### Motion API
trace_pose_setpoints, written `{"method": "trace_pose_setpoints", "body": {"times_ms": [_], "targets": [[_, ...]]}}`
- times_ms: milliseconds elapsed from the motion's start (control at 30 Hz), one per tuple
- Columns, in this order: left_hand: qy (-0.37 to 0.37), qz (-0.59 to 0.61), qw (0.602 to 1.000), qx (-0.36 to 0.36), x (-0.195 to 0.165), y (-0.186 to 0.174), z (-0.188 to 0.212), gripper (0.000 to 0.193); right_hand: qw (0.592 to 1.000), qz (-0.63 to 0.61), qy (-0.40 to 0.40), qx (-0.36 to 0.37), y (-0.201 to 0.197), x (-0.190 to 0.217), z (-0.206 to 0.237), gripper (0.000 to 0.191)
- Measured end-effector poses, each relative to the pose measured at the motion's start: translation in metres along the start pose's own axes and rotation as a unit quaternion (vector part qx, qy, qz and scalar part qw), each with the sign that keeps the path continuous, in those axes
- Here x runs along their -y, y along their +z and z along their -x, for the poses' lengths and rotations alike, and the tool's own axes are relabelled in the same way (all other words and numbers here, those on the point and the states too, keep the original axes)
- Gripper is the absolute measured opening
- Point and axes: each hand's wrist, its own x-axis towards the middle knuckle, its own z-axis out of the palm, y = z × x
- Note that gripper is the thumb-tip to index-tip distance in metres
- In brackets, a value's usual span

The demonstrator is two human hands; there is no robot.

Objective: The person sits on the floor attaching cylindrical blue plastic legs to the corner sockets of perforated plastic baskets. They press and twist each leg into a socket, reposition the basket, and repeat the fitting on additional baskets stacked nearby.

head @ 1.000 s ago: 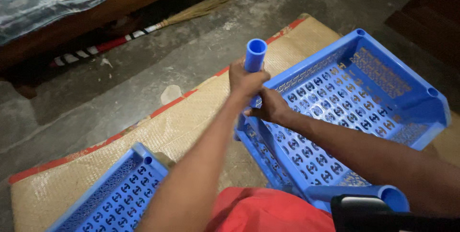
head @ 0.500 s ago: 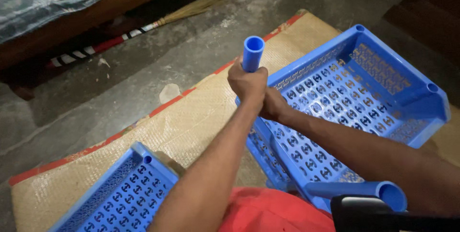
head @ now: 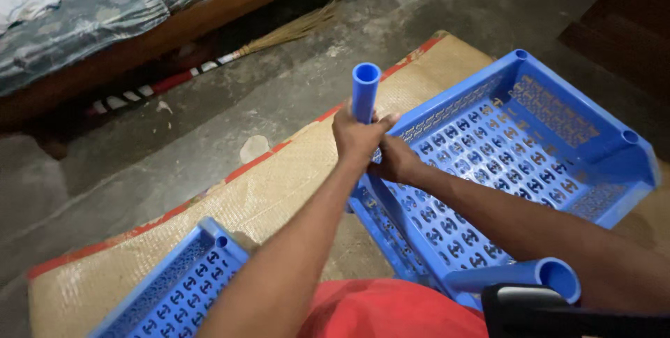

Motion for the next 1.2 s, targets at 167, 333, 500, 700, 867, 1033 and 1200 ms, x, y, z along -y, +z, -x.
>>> {"method": "trace_pose_setpoints", "body": {"times_ms": [167, 333, 500, 700, 867, 1033, 1200], "targets": [[-0.083, -0.035, 0.996, 0.001, 0.014, 0.003, -0.017, 0.013, 0.995, -0.065, -0.073, -0.003, 0.007, -0.025, -0.001, 0.077], [-0.133, -0.021, 0.976, 0.171, 0.024, -0.013, -0.051, 0.012, 0.981, -0.184, -0.059, 0.028, 0.009, -0.025, -0.013, 0.072], [-0.059, -0.026, 0.997, 0.036, 0.034, -0.009, -0.005, 0.043, 0.986, -0.147, -0.069, 0.026, -0.012, -0.015, 0.003, 0.075], [-0.293, -0.191, 0.936, 0.049, 0.051, -0.014, 0.131, 0.087, 0.989, -0.087, 0.117, 0.013, -0.032, -0.021, 0.095, 0.063], [-0.442, -0.086, 0.859, 0.242, 0.07, 0.015, 0.157, 0.095, 0.976, -0.141, 0.159, 0.05, -0.01, -0.049, 0.18, 0.05], [-0.433, -0.073, 0.849, 0.292, 0.109, 0.014, 0.113, 0.072, 0.971, -0.186, 0.148, 0.025, 0.029, -0.072, 0.213, 0.046], [-0.435, -0.161, 0.838, 0.287, 0.122, 0.001, -0.003, 0.031, 0.961, -0.202, 0.182, 0.047, 0.031, -0.046, 0.2, 0.042]]}}
